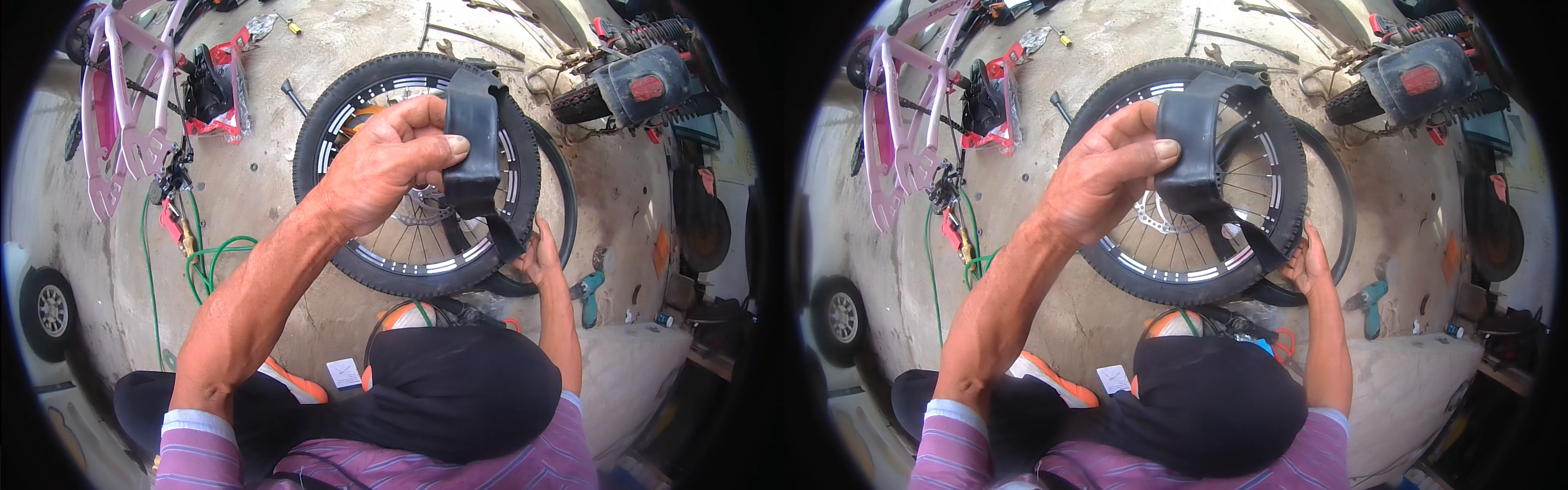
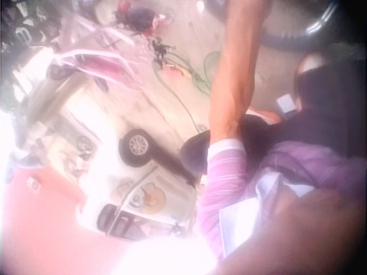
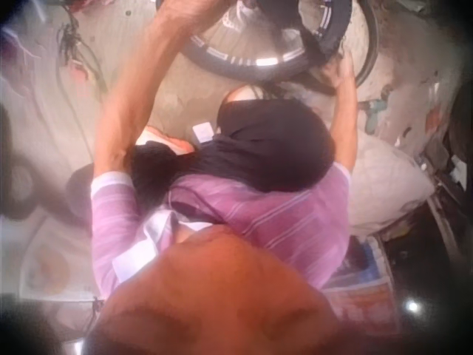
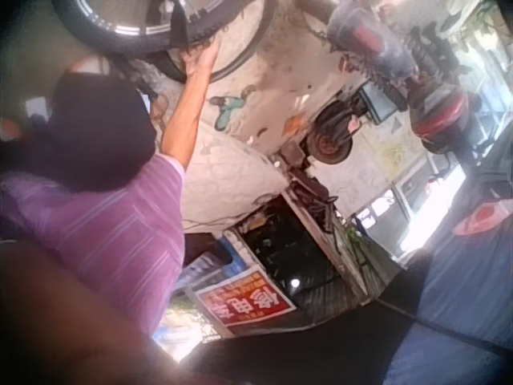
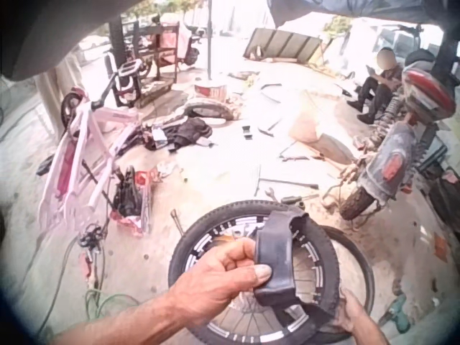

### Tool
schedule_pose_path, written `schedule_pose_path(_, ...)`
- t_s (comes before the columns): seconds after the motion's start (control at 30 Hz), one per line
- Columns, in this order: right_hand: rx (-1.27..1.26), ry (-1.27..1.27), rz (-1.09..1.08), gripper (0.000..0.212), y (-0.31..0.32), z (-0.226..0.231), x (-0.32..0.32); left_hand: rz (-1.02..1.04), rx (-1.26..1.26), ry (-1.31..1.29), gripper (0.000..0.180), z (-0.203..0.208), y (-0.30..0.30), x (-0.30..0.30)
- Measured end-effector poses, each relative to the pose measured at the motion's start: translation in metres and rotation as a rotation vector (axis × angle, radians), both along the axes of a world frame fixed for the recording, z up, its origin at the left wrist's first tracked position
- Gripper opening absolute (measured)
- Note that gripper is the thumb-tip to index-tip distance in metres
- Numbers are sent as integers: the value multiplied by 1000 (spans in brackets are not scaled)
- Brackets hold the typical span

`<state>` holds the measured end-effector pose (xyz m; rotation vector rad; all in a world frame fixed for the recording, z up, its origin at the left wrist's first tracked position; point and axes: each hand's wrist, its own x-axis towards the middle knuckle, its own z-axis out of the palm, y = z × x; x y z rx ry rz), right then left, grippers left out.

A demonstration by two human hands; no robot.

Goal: The person removes the inner tube from a bicycle tire, applies sealant to the inside of the tire, and reinserts the inner tube. They then fit the tire back onto the rim and adjust it by hand.

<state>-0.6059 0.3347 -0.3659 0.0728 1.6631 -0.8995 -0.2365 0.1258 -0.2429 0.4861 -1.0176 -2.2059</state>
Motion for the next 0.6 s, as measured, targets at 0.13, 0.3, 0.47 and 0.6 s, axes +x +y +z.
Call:
schedule_pose_path(0.13,-396,-133,-37,55,-12,-20,-3,-95,-40,-15,38,16,-5,-4)
schedule_pose_path(0.3,-338,138,-171,30,-26,-13,-22,-28,-152,-48,36,19,-19,-8)
schedule_pose_path(0.47,-570,852,-24,36,-64,77,-16,84,-271,-95,28,16,-50,-12)
schedule_pose_path(0.6,-1016,1370,283,36,-90,182,59,83,-197,302,31,26,-91,-18)
